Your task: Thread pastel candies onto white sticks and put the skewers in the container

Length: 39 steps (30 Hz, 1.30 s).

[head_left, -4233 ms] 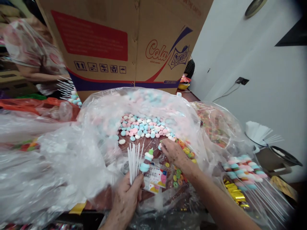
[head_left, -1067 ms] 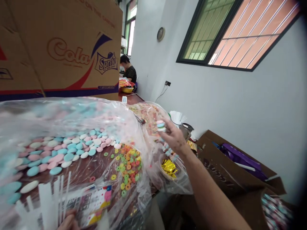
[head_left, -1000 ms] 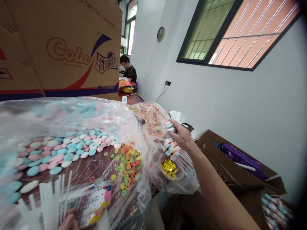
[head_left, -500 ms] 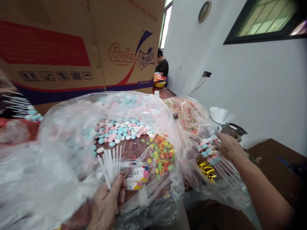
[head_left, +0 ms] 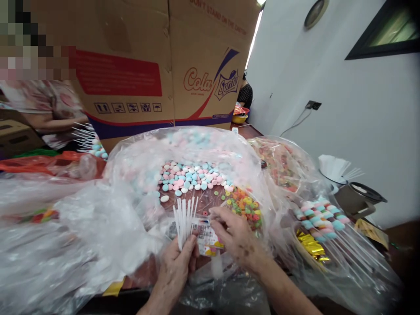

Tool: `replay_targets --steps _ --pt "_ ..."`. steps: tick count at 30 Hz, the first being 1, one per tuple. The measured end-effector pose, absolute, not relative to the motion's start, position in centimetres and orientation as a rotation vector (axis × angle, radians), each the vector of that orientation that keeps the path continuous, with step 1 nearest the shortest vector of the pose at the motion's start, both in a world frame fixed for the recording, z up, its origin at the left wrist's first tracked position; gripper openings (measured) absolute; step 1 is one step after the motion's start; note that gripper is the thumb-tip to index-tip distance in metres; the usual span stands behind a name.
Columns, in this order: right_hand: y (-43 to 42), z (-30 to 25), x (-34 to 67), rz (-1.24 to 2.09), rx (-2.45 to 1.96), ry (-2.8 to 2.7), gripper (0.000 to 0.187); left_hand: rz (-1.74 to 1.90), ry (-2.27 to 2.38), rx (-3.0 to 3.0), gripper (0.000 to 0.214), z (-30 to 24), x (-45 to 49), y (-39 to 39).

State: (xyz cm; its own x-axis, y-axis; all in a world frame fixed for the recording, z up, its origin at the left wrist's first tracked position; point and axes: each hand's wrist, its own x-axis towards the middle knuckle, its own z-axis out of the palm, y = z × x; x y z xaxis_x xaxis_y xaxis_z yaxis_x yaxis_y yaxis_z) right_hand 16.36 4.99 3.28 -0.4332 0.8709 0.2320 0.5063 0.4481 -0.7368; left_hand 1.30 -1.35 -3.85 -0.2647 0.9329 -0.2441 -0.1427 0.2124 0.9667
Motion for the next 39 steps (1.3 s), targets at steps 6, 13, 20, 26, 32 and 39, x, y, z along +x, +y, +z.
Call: replay_targets --steps 6,13,20,26,32,39 --pt "5.0 1.7 13.3 1.176 -1.128 -1.932 0.014 1.277 1.349 0.873 0.055 -3.0 1.0 -1.5" --pt "5.6 0.8 12.9 1.351 -1.247 -1.732 0.017 1.327 1.266 0.765 0.052 -5.1 1.4 -1.2" --pt "6.9 1.4 14.0 1.421 -1.170 -1.905 0.016 1.426 1.282 0.708 0.045 -6.0 1.4 -0.9" --pt "12.5 2.8 14.7 0.645 -1.347 -2.247 0.026 1.436 1.352 0.617 0.053 -5.1 1.7 -0.8" --pt "18.2 2.1 11.6 0.001 -1.514 -2.694 0.052 1.432 1.336 0.611 0.049 -5.5 1.5 -0.9" --pt "18.7 0.4 12.2 0.068 -1.387 -2.835 0.044 1.395 1.347 0.573 0.052 -5.1 1.5 -1.1"
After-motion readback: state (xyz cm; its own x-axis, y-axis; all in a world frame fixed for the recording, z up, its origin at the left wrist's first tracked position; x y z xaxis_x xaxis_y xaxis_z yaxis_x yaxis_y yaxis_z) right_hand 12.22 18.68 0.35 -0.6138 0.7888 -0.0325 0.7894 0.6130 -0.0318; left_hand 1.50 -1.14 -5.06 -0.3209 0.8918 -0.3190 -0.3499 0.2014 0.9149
